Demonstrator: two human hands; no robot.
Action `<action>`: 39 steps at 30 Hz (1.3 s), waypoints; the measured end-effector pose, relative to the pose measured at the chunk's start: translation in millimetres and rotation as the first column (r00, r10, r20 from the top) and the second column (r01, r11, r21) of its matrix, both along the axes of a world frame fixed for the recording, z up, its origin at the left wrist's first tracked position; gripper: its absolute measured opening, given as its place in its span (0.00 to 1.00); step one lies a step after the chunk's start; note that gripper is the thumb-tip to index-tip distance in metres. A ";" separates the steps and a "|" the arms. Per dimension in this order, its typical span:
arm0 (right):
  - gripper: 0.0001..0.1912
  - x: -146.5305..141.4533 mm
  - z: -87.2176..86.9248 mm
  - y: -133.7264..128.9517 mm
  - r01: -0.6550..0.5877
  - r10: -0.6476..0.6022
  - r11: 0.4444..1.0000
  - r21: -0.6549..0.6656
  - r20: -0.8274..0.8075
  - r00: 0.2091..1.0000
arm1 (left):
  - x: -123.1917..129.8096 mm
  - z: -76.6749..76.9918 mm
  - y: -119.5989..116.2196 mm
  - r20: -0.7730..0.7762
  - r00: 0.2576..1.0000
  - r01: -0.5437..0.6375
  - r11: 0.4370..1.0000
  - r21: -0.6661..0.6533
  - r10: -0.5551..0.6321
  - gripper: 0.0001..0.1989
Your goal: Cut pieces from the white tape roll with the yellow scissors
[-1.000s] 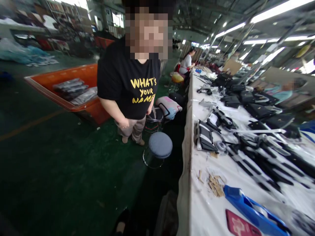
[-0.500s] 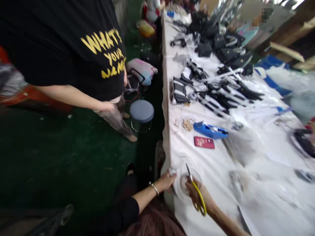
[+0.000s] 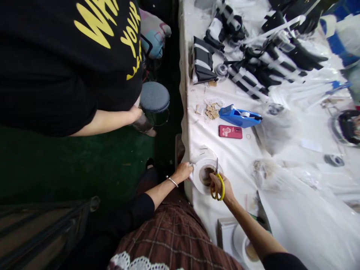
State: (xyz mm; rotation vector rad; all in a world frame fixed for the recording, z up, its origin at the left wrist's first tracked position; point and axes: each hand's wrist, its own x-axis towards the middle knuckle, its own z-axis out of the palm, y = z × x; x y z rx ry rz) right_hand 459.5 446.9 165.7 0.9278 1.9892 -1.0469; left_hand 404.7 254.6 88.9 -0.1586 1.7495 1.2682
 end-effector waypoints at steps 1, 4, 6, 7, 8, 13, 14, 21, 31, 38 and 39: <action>0.20 0.4 -0.5 -0.1 0.011 -0.010 0.999 0.033 -0.033 0.999 | 2.2 -1.8 0.9 0.000 1.000 -0.017 1.000 0.004 0.017 0.12; 0.20 -0.4 -1.3 -0.9 0.049 -0.036 0.994 0.101 -0.132 0.991 | 12.8 -5.6 1.7 0.004 0.998 -0.068 0.998 0.018 0.068 0.12; 0.22 -3.3 2.2 -1.9 0.070 -0.064 0.996 0.058 -0.108 0.992 | 19.9 -7.9 1.2 0.005 0.995 -0.101 0.994 0.029 0.101 0.11; 0.23 -5.5 6.2 -2.9 0.087 -0.085 0.996 0.023 -0.087 0.993 | 22.7 -9.2 0.9 0.006 0.993 -0.116 0.993 0.035 0.116 0.11; 0.25 -8.3 12.2 -4.6 0.101 -0.102 0.995 -0.015 -0.065 0.993 | 24.8 -10.5 0.8 0.009 0.991 -0.131 0.990 0.043 0.130 0.10; 0.29 -30.6 62.5 -26.2 0.022 -0.003 0.988 -0.150 0.126 0.992 | 30.1 -14.4 3.3 0.041 0.979 -0.201 0.976 0.087 0.198 0.10; 0.29 -36.6 72.2 -32.6 -0.014 0.048 0.985 -0.169 0.198 0.979 | 31.0 -14.4 4.1 0.045 0.976 -0.216 0.972 0.093 0.213 0.10; 0.23 -80.8 80.4 -65.5 -0.195 0.303 0.951 -0.241 0.592 0.747 | 34.8 -13.3 6.7 0.020 0.954 -0.300 0.949 0.097 0.300 0.07; 0.19 -111.1 36.4 -77.0 -0.246 0.265 0.957 -0.156 0.817 0.512 | 35.0 -9.9 6.9 -0.101 0.946 -0.295 0.948 0.118 0.307 0.06; 0.21 -117.7 32.6 -99.3 -0.145 0.118 0.988 -0.043 0.817 0.564 | 36.9 -7.4 9.8 -0.143 0.934 -0.307 0.941 0.142 0.327 0.06; 0.21 -117.5 30.0 -101.2 -0.136 0.107 0.990 -0.033 0.811 0.575 | 37.2 -7.9 10.1 -0.155 0.931 -0.308 0.939 0.155 0.330 0.06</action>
